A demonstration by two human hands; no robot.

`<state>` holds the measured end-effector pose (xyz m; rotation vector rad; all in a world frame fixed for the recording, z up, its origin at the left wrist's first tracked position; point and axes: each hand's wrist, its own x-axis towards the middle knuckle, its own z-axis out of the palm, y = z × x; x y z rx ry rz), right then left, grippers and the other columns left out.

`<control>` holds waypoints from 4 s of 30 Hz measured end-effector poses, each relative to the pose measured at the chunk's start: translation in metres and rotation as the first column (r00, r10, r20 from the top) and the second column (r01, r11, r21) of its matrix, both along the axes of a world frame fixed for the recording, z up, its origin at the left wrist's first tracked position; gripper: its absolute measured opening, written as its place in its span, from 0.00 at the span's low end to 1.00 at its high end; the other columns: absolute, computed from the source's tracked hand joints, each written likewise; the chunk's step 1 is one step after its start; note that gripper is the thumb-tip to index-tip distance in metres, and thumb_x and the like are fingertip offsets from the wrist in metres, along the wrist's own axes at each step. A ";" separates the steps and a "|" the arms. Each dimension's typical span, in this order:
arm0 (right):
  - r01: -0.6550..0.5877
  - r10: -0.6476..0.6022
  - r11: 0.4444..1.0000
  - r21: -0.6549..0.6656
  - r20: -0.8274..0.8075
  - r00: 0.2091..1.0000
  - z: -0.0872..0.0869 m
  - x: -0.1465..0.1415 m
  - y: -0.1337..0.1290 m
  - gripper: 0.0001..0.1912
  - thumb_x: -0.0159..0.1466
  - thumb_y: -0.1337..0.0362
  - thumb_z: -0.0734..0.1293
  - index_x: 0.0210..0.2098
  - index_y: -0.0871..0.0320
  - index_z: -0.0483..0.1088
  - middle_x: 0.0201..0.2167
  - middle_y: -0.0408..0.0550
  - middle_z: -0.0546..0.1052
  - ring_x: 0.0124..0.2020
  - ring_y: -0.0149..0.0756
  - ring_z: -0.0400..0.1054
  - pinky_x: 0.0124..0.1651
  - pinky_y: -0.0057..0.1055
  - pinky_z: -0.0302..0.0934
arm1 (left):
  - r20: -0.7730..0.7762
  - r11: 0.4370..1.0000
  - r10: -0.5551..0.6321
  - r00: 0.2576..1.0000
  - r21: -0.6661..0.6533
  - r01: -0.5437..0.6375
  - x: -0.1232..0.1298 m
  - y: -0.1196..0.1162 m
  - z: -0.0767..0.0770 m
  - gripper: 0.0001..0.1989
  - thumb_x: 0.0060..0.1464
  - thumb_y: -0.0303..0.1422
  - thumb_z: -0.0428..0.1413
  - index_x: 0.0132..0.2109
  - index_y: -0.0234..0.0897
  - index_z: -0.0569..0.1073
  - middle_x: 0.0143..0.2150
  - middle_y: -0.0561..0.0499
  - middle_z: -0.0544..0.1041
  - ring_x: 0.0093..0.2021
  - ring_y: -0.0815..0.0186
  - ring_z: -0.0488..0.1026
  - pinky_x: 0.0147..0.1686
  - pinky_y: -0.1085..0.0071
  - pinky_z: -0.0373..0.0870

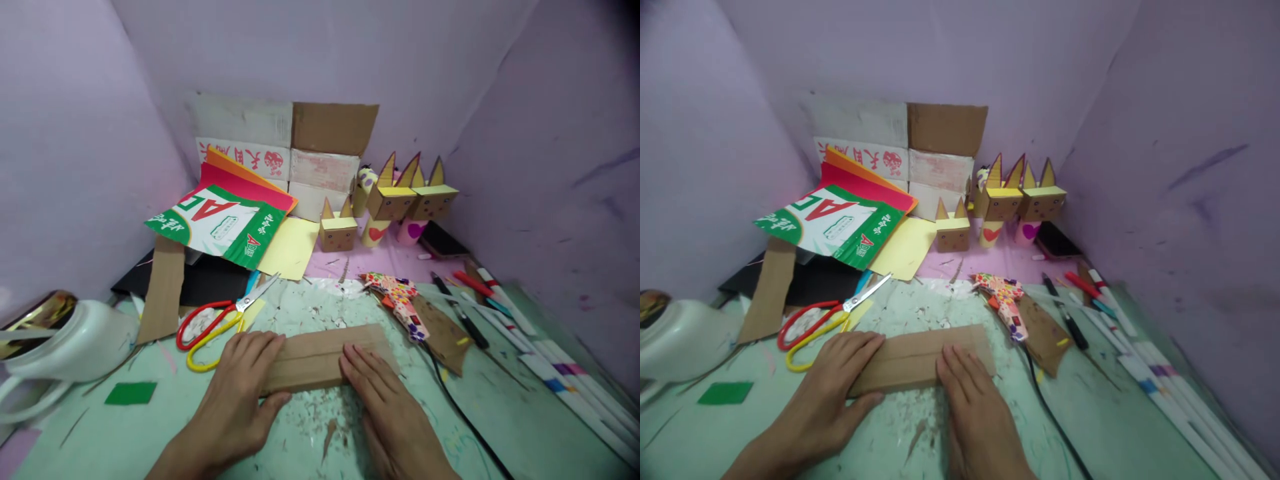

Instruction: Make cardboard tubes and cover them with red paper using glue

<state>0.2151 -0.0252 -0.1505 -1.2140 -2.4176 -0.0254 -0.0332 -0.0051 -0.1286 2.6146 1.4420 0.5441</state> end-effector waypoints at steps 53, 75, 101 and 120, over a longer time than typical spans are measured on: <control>-0.007 0.028 0.999 0.040 -0.535 0.845 0.000 0.025 0.016 0.13 0.59 0.70 0.66 0.44 0.53 0.70 0.36 0.49 0.78 0.40 0.40 0.73 0.43 0.36 0.69 | 0.246 0.880 -0.344 0.906 0.422 0.220 -0.001 0.009 0.007 0.14 0.50 0.17 0.54 0.46 0.26 0.70 0.37 0.40 0.74 0.40 0.59 0.67 0.38 0.59 0.70; -0.741 -0.218 0.636 -0.214 -0.971 0.093 0.067 -0.004 0.056 0.41 0.39 0.48 0.77 0.52 0.50 0.67 0.51 0.53 0.73 0.54 0.52 0.64 0.51 0.47 0.60 | 0.800 0.757 0.456 0.389 -0.579 0.302 0.041 0.026 0.035 0.21 0.42 0.48 0.60 0.29 0.31 0.77 0.22 0.47 0.74 0.25 0.64 0.69 0.25 0.71 0.63; -0.384 -0.476 0.775 -0.502 -0.863 0.167 0.061 -0.034 0.060 0.18 0.44 0.59 0.76 0.32 0.61 0.74 0.30 0.50 0.79 0.32 0.43 0.72 0.37 0.38 0.65 | 0.792 0.727 0.438 0.425 -0.590 0.351 0.073 0.023 0.010 0.23 0.35 0.47 0.64 0.30 0.29 0.74 0.24 0.49 0.72 0.24 0.67 0.65 0.23 0.73 0.62; -0.797 -0.611 0.423 -0.432 -0.785 0.102 0.042 -0.041 0.056 0.27 0.60 0.44 0.62 0.38 0.64 0.74 0.33 0.55 0.79 0.32 0.40 0.75 0.38 0.35 0.67 | 0.733 0.575 0.438 0.521 -0.674 0.464 0.077 0.011 0.027 0.29 0.39 0.52 0.61 0.38 0.28 0.76 0.30 0.42 0.76 0.28 0.61 0.72 0.28 0.70 0.68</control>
